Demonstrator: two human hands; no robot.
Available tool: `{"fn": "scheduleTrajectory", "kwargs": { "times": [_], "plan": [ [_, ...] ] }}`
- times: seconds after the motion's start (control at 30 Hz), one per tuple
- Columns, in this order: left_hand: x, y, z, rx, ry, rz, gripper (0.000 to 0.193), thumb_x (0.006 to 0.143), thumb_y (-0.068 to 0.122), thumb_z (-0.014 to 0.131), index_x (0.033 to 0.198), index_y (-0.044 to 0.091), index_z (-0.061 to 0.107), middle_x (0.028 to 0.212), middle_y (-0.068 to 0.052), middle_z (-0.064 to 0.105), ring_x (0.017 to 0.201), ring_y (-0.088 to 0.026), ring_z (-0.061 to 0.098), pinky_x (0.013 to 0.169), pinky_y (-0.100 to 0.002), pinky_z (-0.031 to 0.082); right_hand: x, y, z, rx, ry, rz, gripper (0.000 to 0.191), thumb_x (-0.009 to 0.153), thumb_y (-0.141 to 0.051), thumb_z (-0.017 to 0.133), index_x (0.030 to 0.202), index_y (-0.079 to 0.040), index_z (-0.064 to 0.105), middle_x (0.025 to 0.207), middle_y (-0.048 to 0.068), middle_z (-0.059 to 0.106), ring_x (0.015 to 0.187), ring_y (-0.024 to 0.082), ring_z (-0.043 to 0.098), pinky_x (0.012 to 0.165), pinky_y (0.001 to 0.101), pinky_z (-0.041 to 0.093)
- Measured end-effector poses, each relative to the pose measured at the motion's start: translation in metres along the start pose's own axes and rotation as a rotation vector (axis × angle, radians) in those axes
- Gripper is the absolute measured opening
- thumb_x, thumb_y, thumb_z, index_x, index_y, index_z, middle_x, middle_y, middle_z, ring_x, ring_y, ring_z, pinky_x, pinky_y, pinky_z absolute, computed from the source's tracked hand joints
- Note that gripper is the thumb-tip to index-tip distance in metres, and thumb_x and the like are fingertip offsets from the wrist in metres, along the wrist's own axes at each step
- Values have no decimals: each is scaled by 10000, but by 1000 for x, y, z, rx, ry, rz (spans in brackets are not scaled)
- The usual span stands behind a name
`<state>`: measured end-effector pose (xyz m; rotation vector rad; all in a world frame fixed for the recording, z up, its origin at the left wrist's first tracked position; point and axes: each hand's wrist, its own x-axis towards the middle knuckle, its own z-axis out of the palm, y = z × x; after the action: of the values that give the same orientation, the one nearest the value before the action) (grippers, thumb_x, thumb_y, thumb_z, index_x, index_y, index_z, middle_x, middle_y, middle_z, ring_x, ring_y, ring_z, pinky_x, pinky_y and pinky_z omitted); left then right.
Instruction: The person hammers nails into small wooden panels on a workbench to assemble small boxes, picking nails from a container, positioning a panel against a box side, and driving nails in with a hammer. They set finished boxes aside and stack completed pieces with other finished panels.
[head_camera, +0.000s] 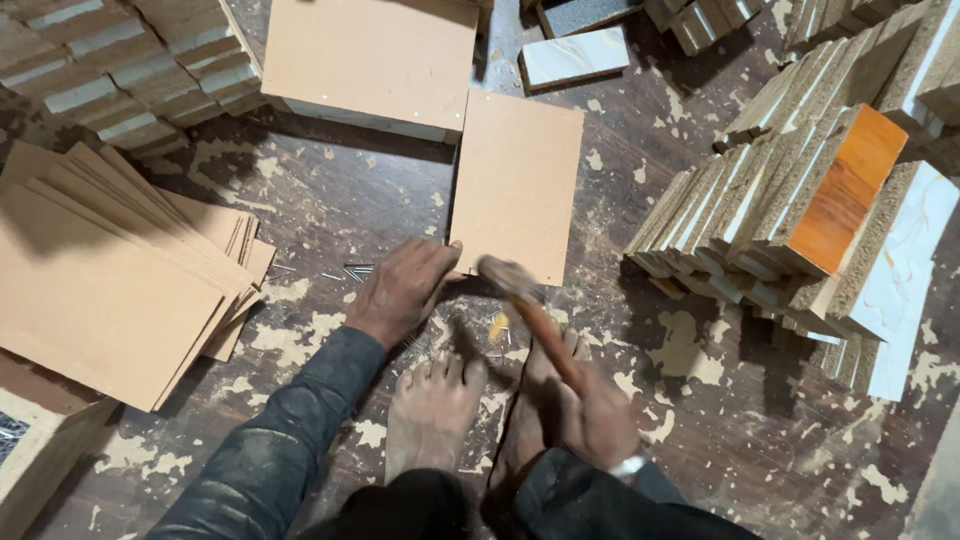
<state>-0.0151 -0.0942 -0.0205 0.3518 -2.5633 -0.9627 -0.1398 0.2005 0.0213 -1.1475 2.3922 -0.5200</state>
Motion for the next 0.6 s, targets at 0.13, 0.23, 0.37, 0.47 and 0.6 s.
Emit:
{"fn": "scheduleTrajectory", "kwargs": {
  "times": [0.13, 0.23, 0.37, 0.47, 0.6],
  "plan": [
    [0, -3, -1, -8, 46, 26, 322, 955, 139, 657, 1247, 11, 613, 1019, -160, 657, 967, -340, 639, 859, -441, 545, 0, 2, 0, 0, 38, 37, 204, 968, -189, 617, 1107, -40, 631, 676, 164, 684, 563, 333, 696, 509, 434, 537],
    [-1, -3, -1, -47, 44, 7, 309, 959, 173, 671, 1224, 25, 616, 1048, -165, 661, 987, -357, 641, 854, -451, 540, -11, 1, -5, 115, 245, -92, 214, 982, -175, 589, 1150, -53, 641, 746, 191, 686, 649, 394, 690, 561, 447, 540],
    [-1, -3, -2, -72, 56, -26, 323, 943, 221, 715, 1200, 57, 608, 1077, -165, 667, 1016, -373, 645, 866, -459, 541, -2, -2, -3, 8, 200, -220, 378, 931, -175, 612, 1258, 14, 596, 851, 240, 700, 657, 423, 681, 548, 473, 532],
    [1, -7, -4, -98, -12, -82, 405, 895, 224, 753, 1235, 83, 584, 1088, -169, 666, 1021, -381, 649, 853, -464, 543, 5, -2, -3, -70, 84, 9, 387, 904, -165, 656, 1234, 22, 584, 829, 244, 688, 687, 471, 665, 571, 517, 523],
    [-2, -12, -3, -135, 7, -103, 534, 871, 154, 764, 1348, 102, 528, 1186, -183, 670, 1060, -391, 656, 893, -460, 547, -9, -3, -8, 9, 220, -74, 227, 921, -189, 637, 1102, -52, 636, 789, 211, 690, 667, 447, 671, 574, 516, 514]
  ]
}}
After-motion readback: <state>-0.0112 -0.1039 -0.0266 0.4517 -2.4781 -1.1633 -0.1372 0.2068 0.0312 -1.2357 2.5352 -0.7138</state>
